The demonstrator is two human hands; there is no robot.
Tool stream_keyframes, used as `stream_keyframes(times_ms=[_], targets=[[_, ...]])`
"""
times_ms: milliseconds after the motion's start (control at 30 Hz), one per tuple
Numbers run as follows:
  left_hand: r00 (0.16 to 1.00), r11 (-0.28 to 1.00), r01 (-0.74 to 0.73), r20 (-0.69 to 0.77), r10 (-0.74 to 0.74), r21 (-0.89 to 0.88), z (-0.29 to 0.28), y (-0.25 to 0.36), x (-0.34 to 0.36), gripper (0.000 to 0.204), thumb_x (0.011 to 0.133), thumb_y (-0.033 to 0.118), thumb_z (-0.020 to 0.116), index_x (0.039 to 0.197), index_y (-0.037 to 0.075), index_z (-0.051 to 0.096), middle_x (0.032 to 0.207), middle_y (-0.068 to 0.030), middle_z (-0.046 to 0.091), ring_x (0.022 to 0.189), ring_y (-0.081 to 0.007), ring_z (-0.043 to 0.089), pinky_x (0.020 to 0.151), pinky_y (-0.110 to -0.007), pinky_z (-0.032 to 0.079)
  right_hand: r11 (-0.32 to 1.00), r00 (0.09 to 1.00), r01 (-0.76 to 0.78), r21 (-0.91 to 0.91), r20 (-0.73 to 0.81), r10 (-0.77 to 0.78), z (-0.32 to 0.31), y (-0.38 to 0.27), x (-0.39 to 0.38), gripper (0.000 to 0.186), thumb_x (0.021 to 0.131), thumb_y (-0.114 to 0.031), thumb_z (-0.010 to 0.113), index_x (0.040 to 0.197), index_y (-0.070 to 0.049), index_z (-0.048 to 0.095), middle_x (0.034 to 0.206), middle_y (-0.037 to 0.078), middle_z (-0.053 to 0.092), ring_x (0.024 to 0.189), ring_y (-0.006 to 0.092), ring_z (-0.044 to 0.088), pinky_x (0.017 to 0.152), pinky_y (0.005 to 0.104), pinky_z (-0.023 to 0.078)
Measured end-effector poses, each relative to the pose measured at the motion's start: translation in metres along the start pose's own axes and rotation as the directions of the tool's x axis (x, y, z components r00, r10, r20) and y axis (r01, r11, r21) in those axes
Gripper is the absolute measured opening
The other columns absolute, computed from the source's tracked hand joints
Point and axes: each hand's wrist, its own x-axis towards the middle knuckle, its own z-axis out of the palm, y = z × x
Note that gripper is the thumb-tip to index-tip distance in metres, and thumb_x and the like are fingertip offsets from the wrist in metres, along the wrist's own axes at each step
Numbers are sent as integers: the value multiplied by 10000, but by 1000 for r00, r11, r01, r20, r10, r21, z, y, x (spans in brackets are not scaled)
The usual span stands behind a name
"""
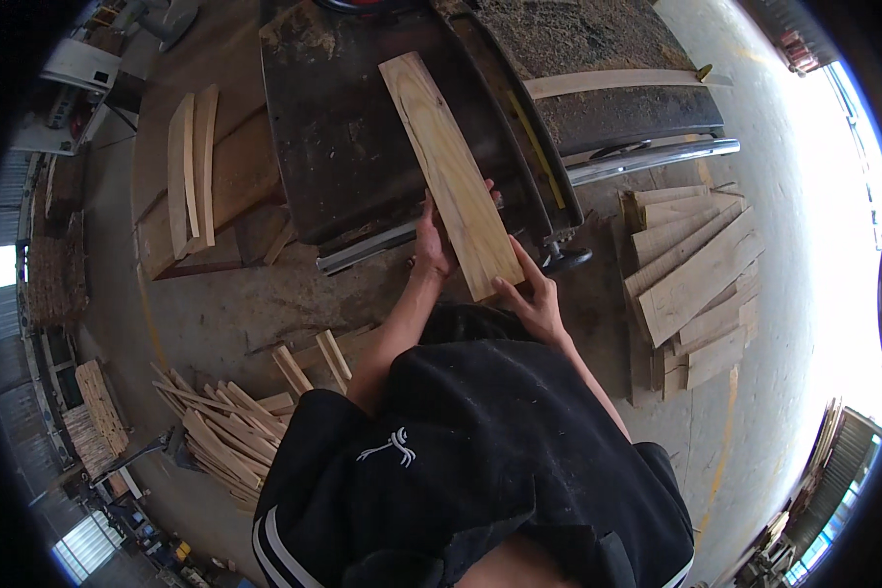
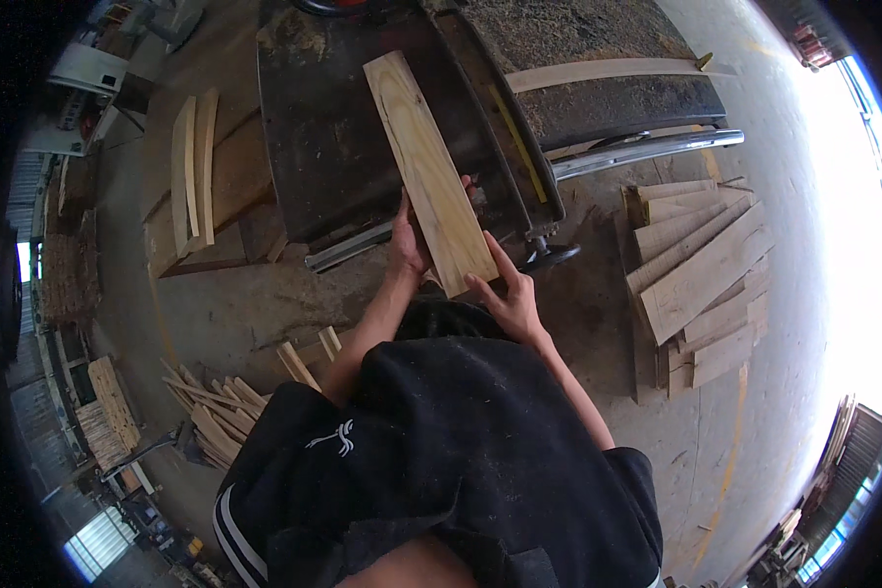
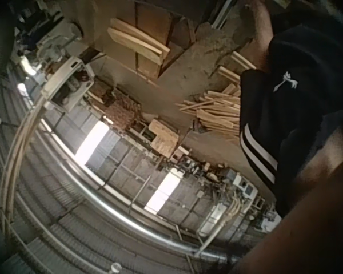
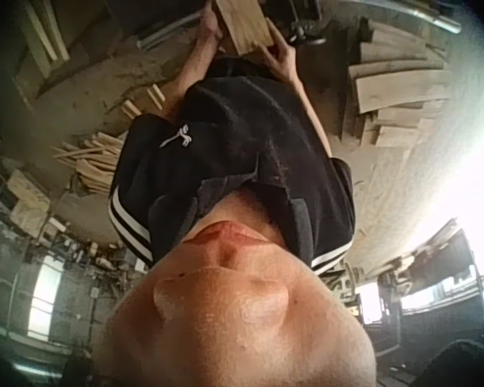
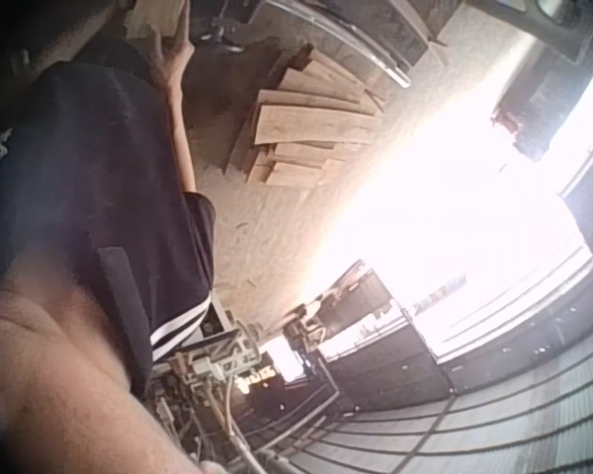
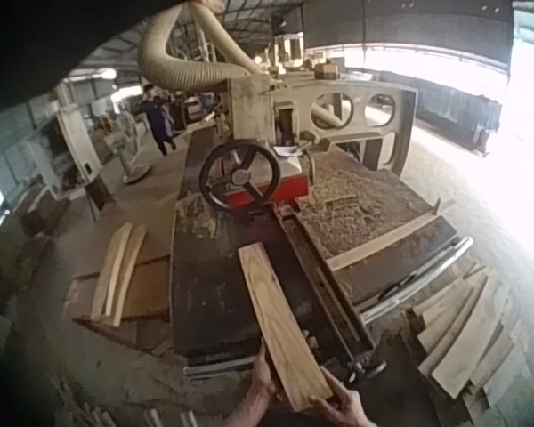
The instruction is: The person cuts wooden boards by feeding them one by one through a saw machine table and stacks the cut wood pieces.
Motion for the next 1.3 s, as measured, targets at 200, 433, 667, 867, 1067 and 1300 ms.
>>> stream_keyframes(times_ms=[200, 433, 667, 867, 1067, 1300], targets=[[975, 987, -74, -199, 102, 141, -13, -2, -3, 613, 1010, 496, 380, 1416, 39, 414, 1390, -174, 508, 1260, -336, 502, 1059, -434, 413, 1000, 999, 21, -16, 46, -21, -2, 7, 2, 830, 808, -193, 774, 1487, -42, 320, 1275, 226, 595, 1134, 271, 621, 953, 357, 477], [860, 870, -314, -275, 430, 381, 22, -10, -3, 507, 980, 336, 564, 1370, 24, 476, 1175, -64, 606, 1069, -139, 566, 942, -304, 451, 811, 919, 389, -437, 117, -378, 1, -7, 6, 922, 723, -130, 804, 1490, -48, 297, 1486, 243, 357, 1342, 410, 394, 1045, 432, 426], [827, 107, -210, 118, 550, 972, 23, 0, 5, 504, 927, 270, 640, 1285, -72, 546, 1284, -154, 548, 1178, -239, 512, 1021, -335, 375, 907, 929, -371, 198, 64, 365, 10, 37, 33, 422, 945, -293, 633, 1186, 47, 564, 996, 131, 674, 835, 174, 690, 739, 317, 574], [903, -354, -203, 314, 292, 913, -3, 16, 55, 719, 901, 389, 641, 1402, -71, 408, 1505, -274, 320, 1448, -403, 171, 1155, -452, 185, 635, 868, -395, 664, 43, 494, 15, 60, 66, 433, 961, -392, 598, 1152, -4, 592, 1007, 113, 672, 887, 204, 688, 743, 304, 531], [851, -518, -171, 390, 351, 838, -7, 64, 93, 712, 909, 401, 614, 1359, -116, 423, 1471, -323, 330, 1446, -432, 168, 1164, -468, 165, 711, 751, -627, 319, 5, 660, 33, 8, 131, 472, 951, -480, 581, 1007, -21, 675, 801, 25, 617, 701, 95, 564, 629, 260, 472], [886, -442, -289, 412, 213, 850, -4, 84, 175, 694, 948, 438, 550, 1332, -131, 442, 1484, -319, 298, 1449, -440, 127, 1196, -460, 147, 667, 794, -444, 598, -82, 602, 22, 36, 205, 376, 972, -378, 585, 825, -39, 657, 591, -15, 528, 437, 74, 435, 385, 246, 341]])
